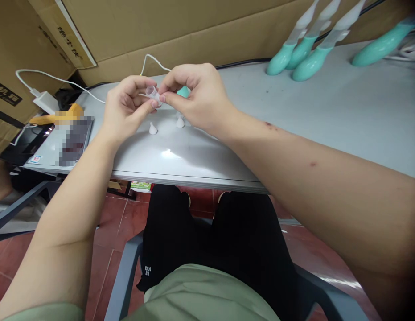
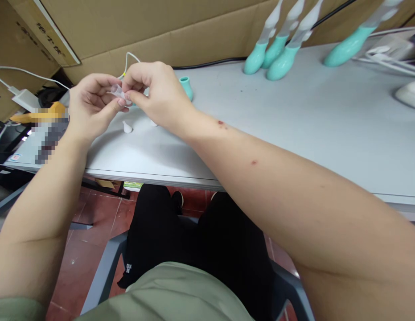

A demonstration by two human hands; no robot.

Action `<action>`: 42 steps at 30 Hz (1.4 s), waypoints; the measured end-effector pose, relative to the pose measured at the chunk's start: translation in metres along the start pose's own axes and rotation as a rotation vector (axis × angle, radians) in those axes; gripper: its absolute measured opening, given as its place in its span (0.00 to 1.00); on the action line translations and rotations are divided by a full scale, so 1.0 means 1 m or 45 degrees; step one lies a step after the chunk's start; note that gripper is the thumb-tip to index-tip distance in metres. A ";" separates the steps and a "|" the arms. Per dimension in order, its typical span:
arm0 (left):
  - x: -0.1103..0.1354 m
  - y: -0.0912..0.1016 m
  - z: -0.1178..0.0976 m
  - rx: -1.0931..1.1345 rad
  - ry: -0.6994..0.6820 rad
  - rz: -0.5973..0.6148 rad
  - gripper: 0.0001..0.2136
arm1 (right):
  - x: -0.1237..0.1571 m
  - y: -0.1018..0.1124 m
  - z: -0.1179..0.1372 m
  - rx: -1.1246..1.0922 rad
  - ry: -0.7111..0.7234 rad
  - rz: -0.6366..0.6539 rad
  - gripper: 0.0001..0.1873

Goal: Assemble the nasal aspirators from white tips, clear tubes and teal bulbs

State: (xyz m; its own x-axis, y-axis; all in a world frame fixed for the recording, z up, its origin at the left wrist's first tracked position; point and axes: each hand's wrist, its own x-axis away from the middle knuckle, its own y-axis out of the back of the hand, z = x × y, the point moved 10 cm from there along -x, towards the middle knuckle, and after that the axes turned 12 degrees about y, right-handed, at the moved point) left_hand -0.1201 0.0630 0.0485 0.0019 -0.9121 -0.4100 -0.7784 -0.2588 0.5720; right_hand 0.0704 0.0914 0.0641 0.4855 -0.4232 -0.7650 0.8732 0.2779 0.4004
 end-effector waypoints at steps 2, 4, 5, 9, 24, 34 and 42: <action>0.003 0.000 -0.006 -0.059 0.047 0.004 0.28 | 0.002 -0.001 0.007 0.000 0.013 0.049 0.07; 0.005 0.000 -0.009 -0.130 0.076 -0.008 0.26 | 0.002 -0.001 0.010 -0.009 0.020 0.070 0.07; 0.005 0.001 -0.009 -0.158 0.084 -0.012 0.26 | 0.002 -0.001 0.009 -0.006 0.017 0.066 0.08; 0.002 0.001 -0.003 -0.117 0.003 -0.013 0.30 | 0.001 0.002 0.003 -0.001 0.026 -0.026 0.09; 0.008 0.001 -0.003 0.015 0.019 0.014 0.38 | -0.001 -0.006 0.007 -0.123 0.198 0.070 0.10; 0.003 0.000 -0.003 0.084 0.057 0.026 0.42 | 0.006 -0.001 0.015 0.092 0.089 0.046 0.07; 0.011 -0.011 -0.014 0.069 0.096 0.150 0.43 | 0.001 -0.002 0.014 0.305 0.049 0.061 0.14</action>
State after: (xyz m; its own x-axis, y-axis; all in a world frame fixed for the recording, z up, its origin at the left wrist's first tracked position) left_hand -0.1026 0.0517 0.0477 -0.0459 -0.9570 -0.2863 -0.8088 -0.1326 0.5729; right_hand 0.0697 0.0780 0.0696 0.5285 -0.3801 -0.7590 0.8368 0.0828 0.5412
